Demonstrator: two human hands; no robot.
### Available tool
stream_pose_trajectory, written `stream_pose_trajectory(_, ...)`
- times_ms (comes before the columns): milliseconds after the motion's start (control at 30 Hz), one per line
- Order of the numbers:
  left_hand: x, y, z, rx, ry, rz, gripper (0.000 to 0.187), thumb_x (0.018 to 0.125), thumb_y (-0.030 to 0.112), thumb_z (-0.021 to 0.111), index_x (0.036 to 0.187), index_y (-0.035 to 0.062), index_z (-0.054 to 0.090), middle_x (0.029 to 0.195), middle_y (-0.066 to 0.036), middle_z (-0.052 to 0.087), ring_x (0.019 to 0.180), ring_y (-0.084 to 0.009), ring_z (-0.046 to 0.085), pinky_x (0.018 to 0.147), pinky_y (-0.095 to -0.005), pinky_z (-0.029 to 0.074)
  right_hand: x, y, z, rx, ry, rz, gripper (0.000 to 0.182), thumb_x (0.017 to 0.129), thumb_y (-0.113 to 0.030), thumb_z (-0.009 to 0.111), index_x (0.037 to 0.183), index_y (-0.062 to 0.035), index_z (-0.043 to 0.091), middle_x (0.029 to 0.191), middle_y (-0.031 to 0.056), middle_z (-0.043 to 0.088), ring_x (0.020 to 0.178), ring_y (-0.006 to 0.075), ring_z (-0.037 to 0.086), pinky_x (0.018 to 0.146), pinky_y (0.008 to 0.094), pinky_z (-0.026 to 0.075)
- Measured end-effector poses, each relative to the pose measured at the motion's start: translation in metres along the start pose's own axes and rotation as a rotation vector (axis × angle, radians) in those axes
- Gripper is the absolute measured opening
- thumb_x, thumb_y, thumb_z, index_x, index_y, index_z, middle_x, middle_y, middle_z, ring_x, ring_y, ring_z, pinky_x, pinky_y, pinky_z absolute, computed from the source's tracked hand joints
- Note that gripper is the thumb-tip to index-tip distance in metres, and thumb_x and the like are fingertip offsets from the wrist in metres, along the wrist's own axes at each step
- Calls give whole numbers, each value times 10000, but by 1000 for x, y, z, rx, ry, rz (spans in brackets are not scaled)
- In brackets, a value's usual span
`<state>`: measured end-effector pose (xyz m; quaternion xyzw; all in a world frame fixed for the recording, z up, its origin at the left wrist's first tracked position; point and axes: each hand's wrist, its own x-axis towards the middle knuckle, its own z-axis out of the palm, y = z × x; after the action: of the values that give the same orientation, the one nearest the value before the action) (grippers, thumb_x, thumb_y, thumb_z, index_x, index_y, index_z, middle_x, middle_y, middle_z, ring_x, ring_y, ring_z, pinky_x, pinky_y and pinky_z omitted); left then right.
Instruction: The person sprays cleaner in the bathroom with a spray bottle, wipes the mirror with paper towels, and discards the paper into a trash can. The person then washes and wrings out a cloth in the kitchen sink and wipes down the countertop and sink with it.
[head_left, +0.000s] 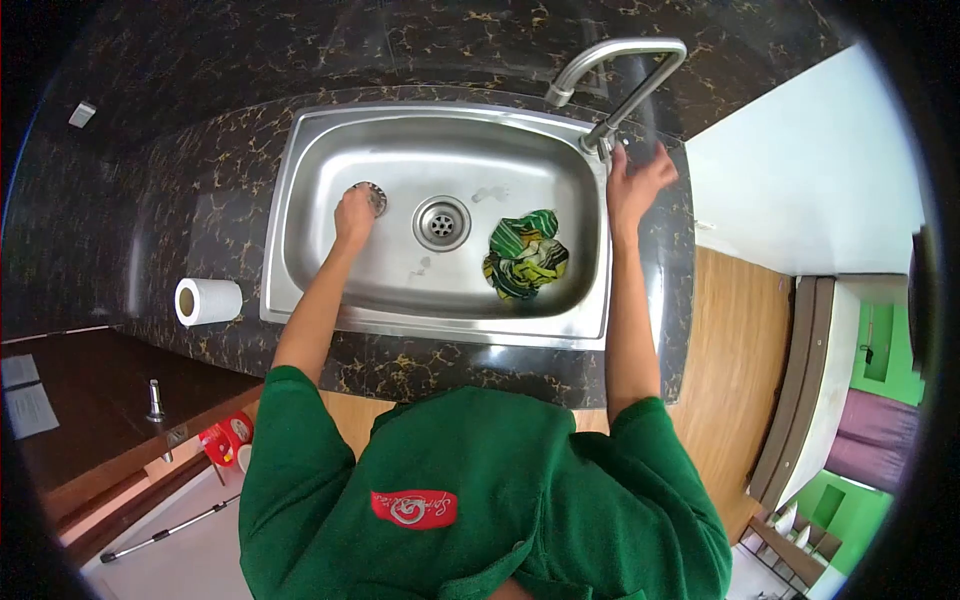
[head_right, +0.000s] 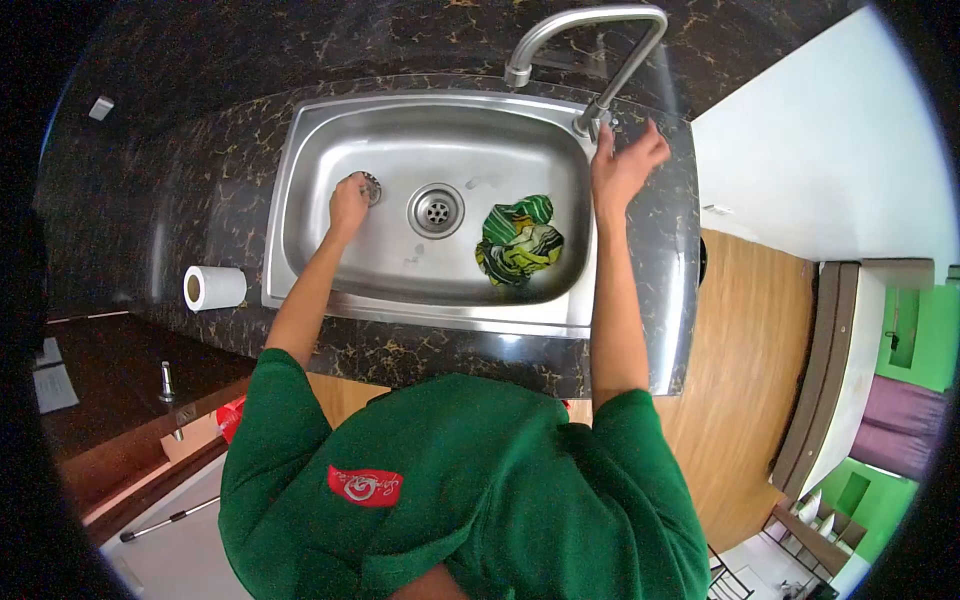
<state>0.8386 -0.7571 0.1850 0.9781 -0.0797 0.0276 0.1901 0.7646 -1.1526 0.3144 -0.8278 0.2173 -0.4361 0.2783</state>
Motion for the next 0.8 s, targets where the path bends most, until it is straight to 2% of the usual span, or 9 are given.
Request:
stream_pose_trajectory(133,-15,66,-19,104,251,119,195,793,47,502,974,21,570,857,-200,593,828,-333,615,694,-451,491,8,32,21,-145,-178,-166,355,827,-192,607,1096,26,531,1072,178,454,964,340,522,783,396,456)
stream_pose_trajectory(233,-44,116,37,-509,-168,209,304,756,153,631,1004,-1,547,999,-173,567,944,-341,552,795,-410,457,3,32,23,-121,-149,-90,348,820,-151,606,1129,0,550,1088,169,451,923,321,542,765,385,467)
stream_pose_trajectory(267,-60,134,54,-506,-170,369,352,779,255,639,998,-6,552,1027,-164,572,948,-335,556,802,-428,453,2,27,20,-105,-131,-94,352,818,-143,606,1138,-7,552,1085,167,451,923,318,542,763,383,468)
stream_pose_trajectory(300,-66,171,27,-385,-521,309,486,807,341,615,1110,-23,508,1108,-233,545,1054,-338,530,836,-429,459,3,22,19,-36,-140,-58,347,808,-109,598,1142,-20,564,1080,163,450,890,299,556,751,370,474)
stream_pose_trajectory(467,-83,210,63,-257,-447,429,388,818,269,592,1071,-12,504,1161,-291,434,977,-413,524,750,-492,468,5,34,26,25,-157,-223,360,770,-73,620,1127,-51,583,1080,139,458,819,269,580,697,352,494)
stream_pose_trajectory(500,-79,206,80,-264,-384,455,263,820,214,577,964,-2,535,1070,-265,514,908,-410,548,724,-484,471,3,29,23,61,-182,-248,370,762,-68,625,1129,-56,583,1081,135,460,808,265,583,686,349,498)
stream_pose_trajectory(667,-24,190,84,-629,-220,138,171,835,184,551,862,15,541,693,-193,580,699,-381,575,635,-437,439,0,22,17,-74,-158,-269,463,736,-53,647,1187,-80,543,1106,140,462,829,255,549,722,349,474)
stream_pose_trajectory(767,13,185,72,-779,-108,91,180,845,188,548,842,9,531,654,-187,557,642,-344,563,583,-415,416,-13,1,7,-52,-40,-346,511,728,-56,665,1217,-88,522,1129,163,458,854,266,504,776,350,437)
stream_pose_trajectory(800,26,183,77,-862,-60,89,197,857,201,551,807,12,527,619,-138,537,577,-249,520,556,-369,405,-25,-12,4,-7,-13,-373,522,727,-58,671,1224,-87,516,1137,174,457,861,272,487,793,351,422)
